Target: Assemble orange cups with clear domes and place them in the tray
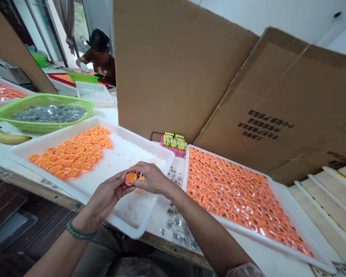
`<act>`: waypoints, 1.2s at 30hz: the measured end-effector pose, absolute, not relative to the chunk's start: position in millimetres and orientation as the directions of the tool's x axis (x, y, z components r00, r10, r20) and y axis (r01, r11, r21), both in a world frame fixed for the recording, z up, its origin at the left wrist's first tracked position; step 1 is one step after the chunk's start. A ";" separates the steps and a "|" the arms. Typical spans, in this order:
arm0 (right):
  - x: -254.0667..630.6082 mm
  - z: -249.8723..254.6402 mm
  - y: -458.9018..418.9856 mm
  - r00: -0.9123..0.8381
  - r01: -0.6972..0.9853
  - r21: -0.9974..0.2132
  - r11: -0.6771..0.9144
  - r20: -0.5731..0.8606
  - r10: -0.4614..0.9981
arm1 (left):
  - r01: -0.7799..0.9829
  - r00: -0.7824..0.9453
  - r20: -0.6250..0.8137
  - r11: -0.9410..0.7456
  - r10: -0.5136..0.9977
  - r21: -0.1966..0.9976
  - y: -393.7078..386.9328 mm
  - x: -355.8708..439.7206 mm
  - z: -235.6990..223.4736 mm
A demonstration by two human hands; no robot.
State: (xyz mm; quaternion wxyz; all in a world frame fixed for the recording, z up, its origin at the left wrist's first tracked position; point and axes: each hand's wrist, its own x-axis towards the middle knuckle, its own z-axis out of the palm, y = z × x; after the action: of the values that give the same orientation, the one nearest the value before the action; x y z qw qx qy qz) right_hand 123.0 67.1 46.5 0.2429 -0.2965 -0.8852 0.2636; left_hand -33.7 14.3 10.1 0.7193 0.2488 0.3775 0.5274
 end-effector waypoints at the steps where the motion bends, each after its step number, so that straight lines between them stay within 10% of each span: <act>1: 125.6 46.5 61.0 -0.676 0.400 -0.649 0.647 0.268 0.687 | -0.570 0.205 -0.270 0.340 0.941 0.748 13.7 -34.3 11.1; 9: 141.6 40.7 36.1 -0.526 0.352 -0.766 0.538 0.314 0.791 | -0.442 0.363 -0.252 0.404 0.897 0.801 7.1 -38.9 14.9; 23: 135.7 0.5 17.0 -0.518 0.659 -0.183 0.730 0.593 0.617 | -0.409 0.191 -0.256 0.313 0.948 0.857 10.0 -29.5 9.7; 29: 145.2 2.6 3.9 -0.393 0.692 -0.276 0.667 0.630 0.670 | -0.442 0.164 -0.303 0.345 0.939 0.828 12.0 -28.8 12.8; 36: 205.7 -17.2 -35.0 -0.226 0.913 -0.299 0.277 0.195 0.954 | -0.297 0.103 -0.278 0.296 0.955 0.908 11.0 -25.5 10.6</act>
State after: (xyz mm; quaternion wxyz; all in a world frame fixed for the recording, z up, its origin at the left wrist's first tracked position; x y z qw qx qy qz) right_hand 205.7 -35.0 -17.2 0.1711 -0.5980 -0.7807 0.0603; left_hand -25.5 11.0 10.6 0.6545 0.3511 0.4688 0.4782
